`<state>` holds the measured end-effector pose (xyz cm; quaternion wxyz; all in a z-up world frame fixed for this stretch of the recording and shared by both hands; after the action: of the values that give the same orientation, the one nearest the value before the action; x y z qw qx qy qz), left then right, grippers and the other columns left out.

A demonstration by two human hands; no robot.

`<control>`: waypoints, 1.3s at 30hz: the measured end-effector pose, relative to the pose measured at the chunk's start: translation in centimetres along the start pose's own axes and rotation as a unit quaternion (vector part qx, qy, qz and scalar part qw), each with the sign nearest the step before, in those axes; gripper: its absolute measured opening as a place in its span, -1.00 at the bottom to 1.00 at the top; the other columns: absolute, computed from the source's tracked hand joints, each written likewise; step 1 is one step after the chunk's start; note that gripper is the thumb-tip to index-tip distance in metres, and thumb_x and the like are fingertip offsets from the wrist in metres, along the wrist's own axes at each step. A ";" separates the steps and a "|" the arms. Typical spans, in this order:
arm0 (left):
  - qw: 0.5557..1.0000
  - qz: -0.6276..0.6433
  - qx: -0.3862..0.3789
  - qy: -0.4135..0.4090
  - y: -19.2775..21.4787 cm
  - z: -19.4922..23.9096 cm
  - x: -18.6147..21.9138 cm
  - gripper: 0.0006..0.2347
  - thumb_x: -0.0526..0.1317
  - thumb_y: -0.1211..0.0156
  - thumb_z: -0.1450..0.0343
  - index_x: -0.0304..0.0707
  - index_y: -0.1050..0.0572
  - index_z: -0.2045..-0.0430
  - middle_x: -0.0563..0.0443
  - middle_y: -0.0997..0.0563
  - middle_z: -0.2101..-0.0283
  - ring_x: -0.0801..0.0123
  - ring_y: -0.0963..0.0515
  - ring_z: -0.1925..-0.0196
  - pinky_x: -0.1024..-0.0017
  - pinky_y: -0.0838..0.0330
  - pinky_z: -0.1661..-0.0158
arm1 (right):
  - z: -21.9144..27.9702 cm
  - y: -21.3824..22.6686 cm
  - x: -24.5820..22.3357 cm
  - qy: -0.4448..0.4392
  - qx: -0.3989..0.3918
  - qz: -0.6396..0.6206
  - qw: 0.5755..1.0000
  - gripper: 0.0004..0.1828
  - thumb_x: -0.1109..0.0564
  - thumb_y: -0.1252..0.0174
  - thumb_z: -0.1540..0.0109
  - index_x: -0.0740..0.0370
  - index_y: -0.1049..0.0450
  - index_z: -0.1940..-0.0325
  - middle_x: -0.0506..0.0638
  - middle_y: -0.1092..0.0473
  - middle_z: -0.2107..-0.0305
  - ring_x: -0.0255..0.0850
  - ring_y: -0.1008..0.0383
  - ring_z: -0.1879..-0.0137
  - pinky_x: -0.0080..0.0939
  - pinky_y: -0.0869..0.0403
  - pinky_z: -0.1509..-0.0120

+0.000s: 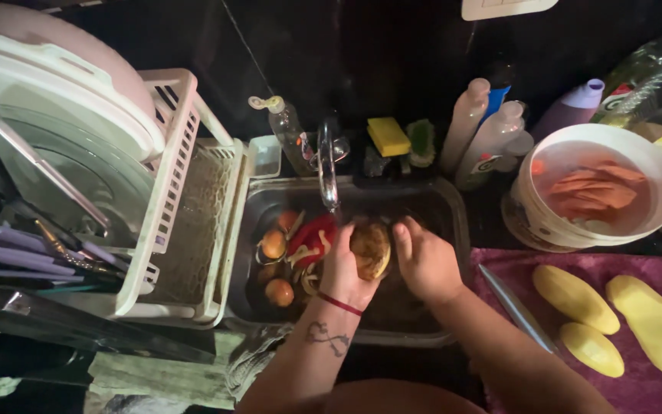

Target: The person peels several potatoes using a peeler over a kitchen sink filled with water and vegetable scraps. They rinse the potatoes under running water and place the peeled ones on a purple towel next to the sink.

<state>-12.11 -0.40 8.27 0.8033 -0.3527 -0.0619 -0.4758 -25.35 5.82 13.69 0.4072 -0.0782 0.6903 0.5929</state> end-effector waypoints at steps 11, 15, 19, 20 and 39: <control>0.998 0.040 -0.040 0.013 -1.5 0.7 2.7 -0.66 -0.01 -0.20 -0.49 -0.31 -0.70 0.10 -0.40 -0.77 0.04 -0.13 -0.78 0.03 0.04 -0.69 -0.02 | 3.8 -2.6 -0.2 0.055 -0.017 -0.066 0.996 -0.47 -0.26 0.12 -0.48 0.05 -0.61 -0.21 0.28 -0.66 0.13 0.31 -0.65 -0.07 0.28 -0.61 -0.08; 0.998 0.057 -0.026 -0.013 -1.7 1.8 2.4 -0.75 -0.18 -0.40 -0.43 -0.30 -0.69 0.08 -0.33 -0.76 0.06 -0.05 -0.76 0.03 0.06 -0.68 -0.03 | -0.3 0.1 0.3 -0.019 0.017 -0.006 1.000 -0.29 -0.34 0.25 -0.53 0.22 -0.53 -0.35 0.43 -0.62 0.18 0.34 -0.65 -0.07 0.36 -0.56 -0.17; 0.997 0.073 -0.009 0.011 0.4 -2.3 0.6 -0.77 -0.18 -0.47 -0.40 -0.23 -0.71 0.12 -0.25 -0.78 0.08 -0.01 -0.78 0.04 0.04 -0.70 -0.02 | -0.1 -2.0 0.5 0.029 0.080 0.102 0.991 -0.33 -0.38 0.15 -0.51 0.12 -0.59 -0.30 0.23 -0.66 0.27 0.13 -0.73 0.06 0.13 -0.64 -0.04; 0.998 0.056 -0.016 0.021 1.1 -3.6 0.3 -0.76 -0.11 -0.40 -0.44 -0.27 -0.72 0.16 -0.26 -0.78 0.17 -0.01 -0.78 0.16 0.11 -0.71 0.14 | 0.7 -2.6 0.4 0.058 0.065 0.134 0.987 -0.39 -0.36 0.14 -0.49 0.05 -0.59 -0.28 0.18 -0.66 0.31 0.10 -0.73 0.12 0.13 -0.65 0.00; 0.996 -0.016 -0.073 -0.042 0.5 -3.4 0.6 -0.73 -0.13 -0.03 -0.60 -0.26 -0.68 0.25 -0.12 -0.80 0.13 0.19 -0.74 0.11 0.26 -0.65 -0.04 | 2.6 -4.2 0.5 0.072 0.012 0.106 0.992 -0.50 -0.36 0.19 -0.47 -0.17 -0.55 -0.20 0.03 -0.65 0.27 0.05 -0.72 0.08 0.11 -0.65 0.03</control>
<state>-12.17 -2.81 5.76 0.7643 -0.4289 -0.0668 -0.4769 -21.99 7.12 10.24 0.2918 -0.0419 0.7294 0.6174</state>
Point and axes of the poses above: each hand's wrist, its own z-axis away from the middle knuckle, its own y-axis out of the back of the hand, x = y × z, the point moved 7 cm from there along -z, towards the middle knuckle
